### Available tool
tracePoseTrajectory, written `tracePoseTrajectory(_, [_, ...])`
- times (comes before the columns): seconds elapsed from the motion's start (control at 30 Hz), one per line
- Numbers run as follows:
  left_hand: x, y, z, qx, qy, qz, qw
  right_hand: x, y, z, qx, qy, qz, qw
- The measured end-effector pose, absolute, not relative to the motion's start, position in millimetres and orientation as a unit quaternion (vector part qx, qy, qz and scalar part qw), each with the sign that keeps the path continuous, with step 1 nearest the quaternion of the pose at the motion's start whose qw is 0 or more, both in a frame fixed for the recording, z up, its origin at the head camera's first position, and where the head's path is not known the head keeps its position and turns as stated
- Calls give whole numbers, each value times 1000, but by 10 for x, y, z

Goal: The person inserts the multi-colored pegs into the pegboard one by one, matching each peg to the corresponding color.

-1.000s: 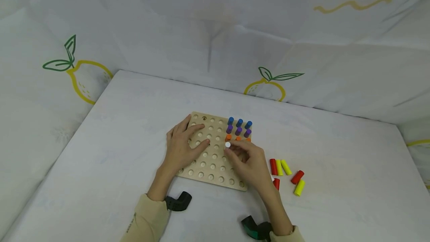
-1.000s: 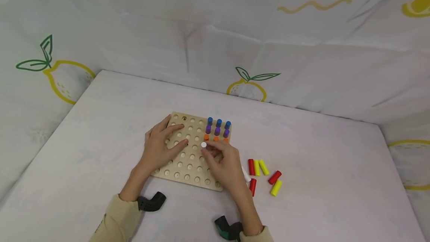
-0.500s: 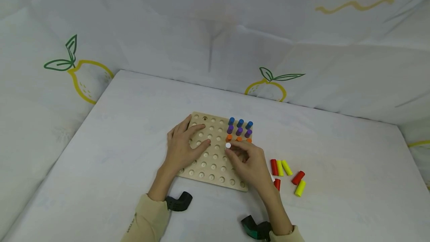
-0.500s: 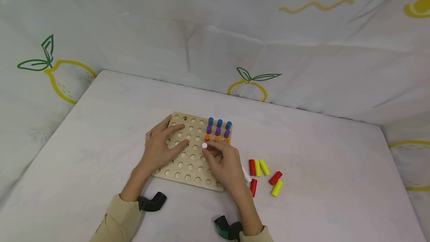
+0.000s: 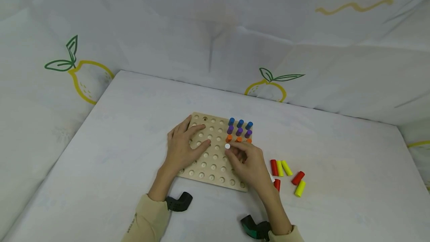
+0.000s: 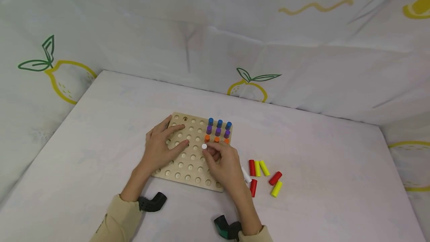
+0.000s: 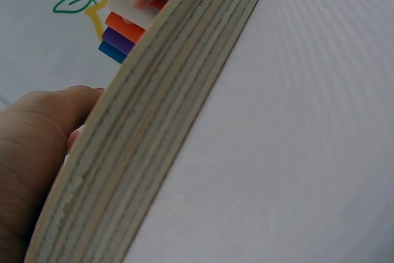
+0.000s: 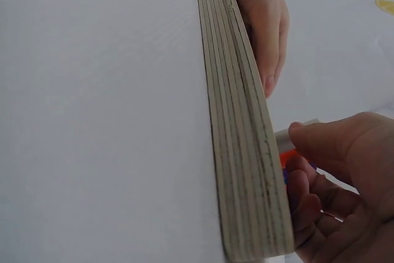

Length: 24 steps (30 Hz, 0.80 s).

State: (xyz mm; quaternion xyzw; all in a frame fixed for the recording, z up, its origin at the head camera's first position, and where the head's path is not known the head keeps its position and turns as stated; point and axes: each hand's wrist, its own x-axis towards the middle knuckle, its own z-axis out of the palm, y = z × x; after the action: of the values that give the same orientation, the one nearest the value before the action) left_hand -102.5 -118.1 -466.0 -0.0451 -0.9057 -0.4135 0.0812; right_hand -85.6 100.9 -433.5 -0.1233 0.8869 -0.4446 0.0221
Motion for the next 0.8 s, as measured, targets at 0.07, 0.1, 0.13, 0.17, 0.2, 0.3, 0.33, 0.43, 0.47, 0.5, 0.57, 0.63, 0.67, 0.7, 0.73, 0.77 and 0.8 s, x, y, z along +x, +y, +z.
tracePoseTrajectory(0.07, [-1025,-1181,-4666,-44,-906,-412,79,-853,1005,-4329,-121,889,-441,24])
tracePoseTrajectory(0.1, [-1025,-1180,-4668,-44,-907,-412,78,-851,1003,-4325,-120,890,-439,25])
tracePoseTrajectory(0.13, [-1025,-1180,-4669,-44,-907,-412,78,-849,1000,-4322,-119,892,-436,26])
tracePoseTrajectory(0.17, [-1025,-1180,-4672,-44,-907,-411,77,-849,998,-4317,-119,893,-434,26])
tracePoseTrajectory(0.2, [-1026,-1180,-4675,-43,-907,-411,77,-848,997,-4315,-117,894,-431,27])
tracePoseTrajectory(0.3, [-1028,-1179,-4679,-43,-907,-411,78,-845,993,-4302,-113,899,-422,28])
tracePoseTrajectory(0.33, [-1029,-1179,-4679,-43,-907,-411,78,-843,994,-4299,-111,901,-419,29])
tracePoseTrajectory(0.43, [-1031,-1181,-4681,-43,-907,-411,80,-829,1007,-4276,-107,903,-415,27])
tracePoseTrajectory(0.47, [-1030,-1181,-4680,-44,-907,-411,80,-821,1016,-4263,-106,904,-414,26])
tracePoseTrajectory(0.5, [-1030,-1181,-4679,-44,-907,-411,80,-814,1026,-4250,-104,904,-413,25])
tracePoseTrajectory(0.57, [-1028,-1181,-4677,-45,-907,-412,79,-795,1053,-4216,-104,904,-413,21])
tracePoseTrajectory(0.63, [-1026,-1181,-4673,-45,-906,-413,78,-772,1090,-4173,-104,906,-410,17])
tracePoseTrajectory(0.67, [-1026,-1181,-4672,-46,-906,-414,78,-760,1113,-4150,-104,907,-409,15])
tracePoseTrajectory(0.7, [-1026,-1180,-4671,-46,-905,-415,77,-747,1139,-4128,-104,909,-404,11])
tracePoseTrajectory(0.73, [-1026,-1180,-4669,-46,-905,-416,77,-735,1165,-4104,-103,911,-400,7])
tracePoseTrajectory(0.77, [-1027,-1179,-4669,-47,-905,-415,78,-722,1192,-4081,-100,913,-394,5])
tracePoseTrajectory(0.8, [-1028,-1179,-4670,-47,-905,-415,77,-710,1218,-4061,-96,917,-388,3])
